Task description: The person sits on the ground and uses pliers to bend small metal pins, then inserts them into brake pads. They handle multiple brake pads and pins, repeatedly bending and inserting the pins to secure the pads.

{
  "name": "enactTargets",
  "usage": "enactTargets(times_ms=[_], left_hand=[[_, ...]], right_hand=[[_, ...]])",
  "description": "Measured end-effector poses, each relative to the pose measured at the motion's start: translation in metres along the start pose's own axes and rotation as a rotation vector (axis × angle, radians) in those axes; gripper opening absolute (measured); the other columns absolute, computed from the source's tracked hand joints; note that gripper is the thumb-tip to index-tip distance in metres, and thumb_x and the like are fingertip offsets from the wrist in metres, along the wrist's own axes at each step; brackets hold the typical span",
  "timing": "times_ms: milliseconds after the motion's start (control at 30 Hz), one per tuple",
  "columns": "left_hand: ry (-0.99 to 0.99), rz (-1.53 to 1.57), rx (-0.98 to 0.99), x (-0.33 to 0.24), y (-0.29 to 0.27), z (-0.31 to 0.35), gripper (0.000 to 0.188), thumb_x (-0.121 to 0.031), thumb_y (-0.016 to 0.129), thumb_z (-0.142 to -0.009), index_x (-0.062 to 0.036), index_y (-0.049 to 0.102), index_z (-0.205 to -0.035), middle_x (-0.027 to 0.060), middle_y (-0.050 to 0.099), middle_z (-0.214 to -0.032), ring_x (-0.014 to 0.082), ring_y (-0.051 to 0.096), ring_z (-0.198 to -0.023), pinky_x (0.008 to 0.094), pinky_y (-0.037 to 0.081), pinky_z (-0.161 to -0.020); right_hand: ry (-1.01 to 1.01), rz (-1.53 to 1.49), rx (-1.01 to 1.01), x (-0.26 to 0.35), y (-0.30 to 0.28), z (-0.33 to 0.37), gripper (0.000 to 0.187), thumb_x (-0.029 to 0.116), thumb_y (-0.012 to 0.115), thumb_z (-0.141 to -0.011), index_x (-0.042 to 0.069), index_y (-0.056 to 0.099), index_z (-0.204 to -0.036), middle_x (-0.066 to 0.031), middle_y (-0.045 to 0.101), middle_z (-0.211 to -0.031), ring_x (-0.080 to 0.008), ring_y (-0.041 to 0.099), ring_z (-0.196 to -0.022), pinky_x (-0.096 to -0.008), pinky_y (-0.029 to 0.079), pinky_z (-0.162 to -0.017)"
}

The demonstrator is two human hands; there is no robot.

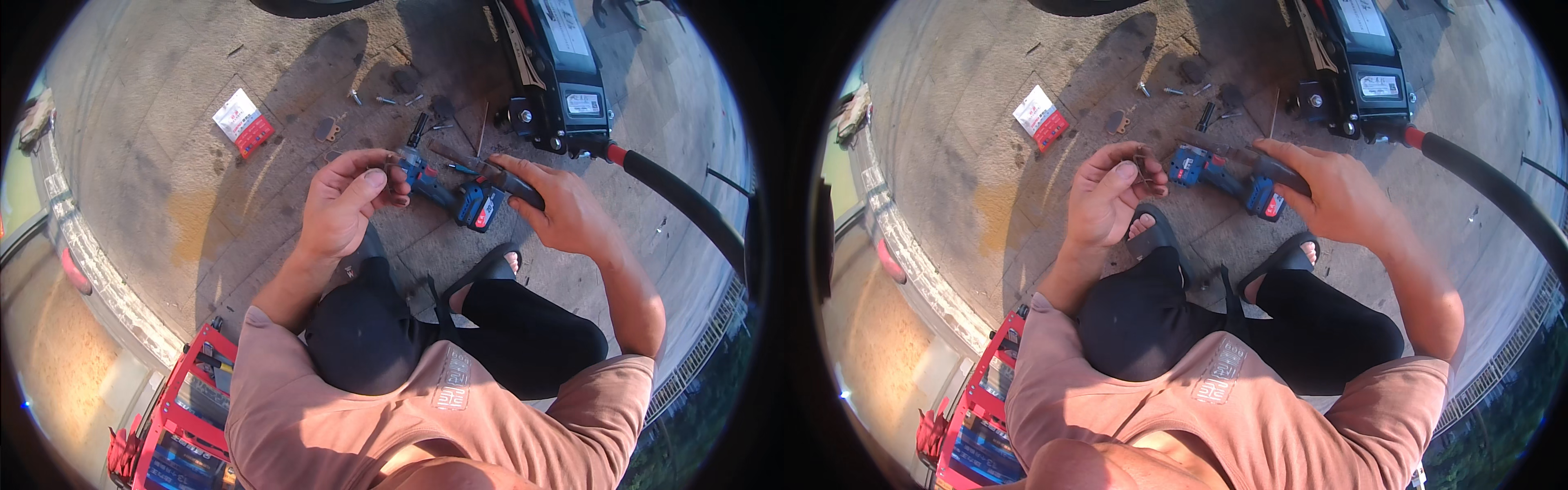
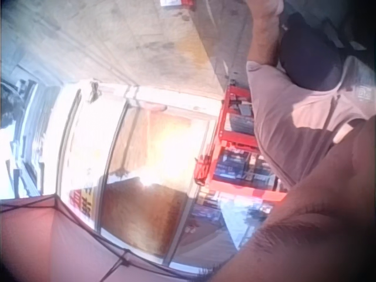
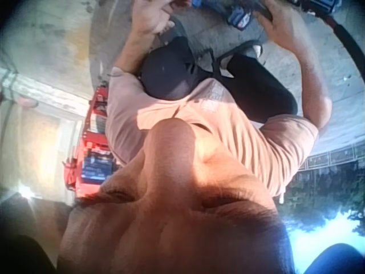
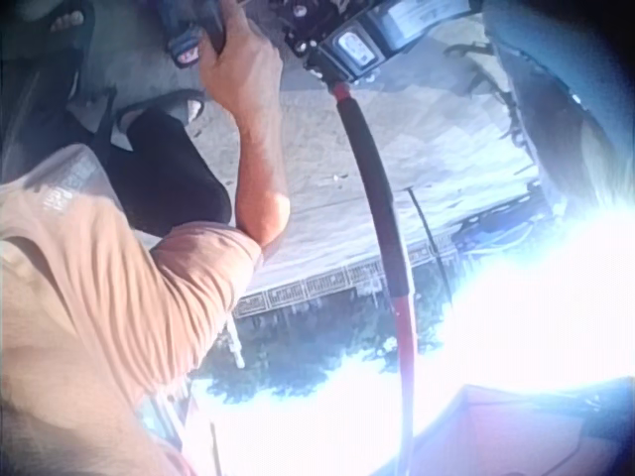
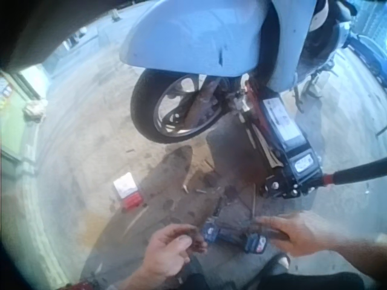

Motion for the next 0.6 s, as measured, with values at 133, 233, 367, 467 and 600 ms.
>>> enactTargets(times_ms=[133, 233, 367, 467, 600], left_hand=[[-0.019, 0.052, 0.001, 0.006, -0.002, -0.003, 0.027, -0.009, 0.057, -0.096, -0.0018, 0.059, -0.122, 0.0146, 0.066, -0.108, 0.0285, 0.066, -0.097, 0.0432, 0.056, -0.086], [-0.059, 0.141, 0.031, 0.012, -0.005, -0.008, 0.027, -0.009, 0.057, -0.096, -0.0033, 0.059, -0.123, 0.0134, 0.066, -0.108, 0.0283, 0.066, -0.099, 0.0434, 0.056, -0.087], [-0.121, 0.224, 0.003, 0.021, -0.017, -0.012, 0.026, -0.01, 0.056, -0.097, -0.0052, 0.06, -0.121, 0.0122, 0.066, -0.107, 0.0277, 0.066, -0.1, 0.0432, 0.056, -0.086], [-0.108, 0.247, -0.094, 0.023, -0.035, -0.02, 0.022, -0.01, 0.056, -0.097, -0.0059, 0.06, -0.118, 0.0117, 0.067, -0.106, 0.0267, 0.066, -0.098, 0.0434, 0.056, -0.084], [-0.065, 0.163, -0.268, 0.025, -0.05, -0.017, 0.016, -0.007, 0.059, -0.095, -0.0068, 0.06, -0.112, 0.0117, 0.068, -0.105, 0.0229, 0.068, -0.093, 0.0399, 0.058, -0.079]], right_hand=[[-0.073, -0.026, -0.096, -0.01, 0.013, -0.005, 0.055, 0.009, 0.063, -0.088, 0.01, 0.049, -0.141, -0.0181, 0.07, -0.091, -0.0355, 0.067, -0.08, -0.0412, 0.049, -0.074], [0.119, -0.146, -0.048, -0.038, 0.028, -0.023, 0.045, 0.014, 0.061, -0.091, 0.009, 0.053, -0.135, -0.0207, 0.069, -0.097, -0.038, 0.068, -0.084, -0.043, 0.052, -0.075], [0.275, -0.234, -0.098, -0.071, 0.063, -0.065, 0.043, 0.017, 0.059, -0.092, 0.007, 0.053, -0.133, -0.0241, 0.069, -0.093, -0.0413, 0.067, -0.088, -0.0446, 0.051, -0.078], [0.19, -0.256, -0.169, -0.076, 0.08, -0.079, 0.044, 0.019, 0.059, -0.091, 0.006, 0.053, -0.133, -0.0258, 0.068, -0.092, -0.0434, 0.066, -0.091, -0.0457, 0.051, -0.081], [0.077, -0.198, -0.09, -0.057, 0.086, -0.074, 0.048, 0.019, 0.062, -0.089, 0.009, 0.052, -0.135, -0.0233, 0.067, -0.104, -0.0437, 0.063, -0.097, -0.0474, 0.051, -0.08]])
Point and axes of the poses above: each hand's wrist, its own z-axis away from the middle knuckle, its own y-axis out of the palm, x = y × z, the point moved 4 cm from there along -z, towards the middle knuckle
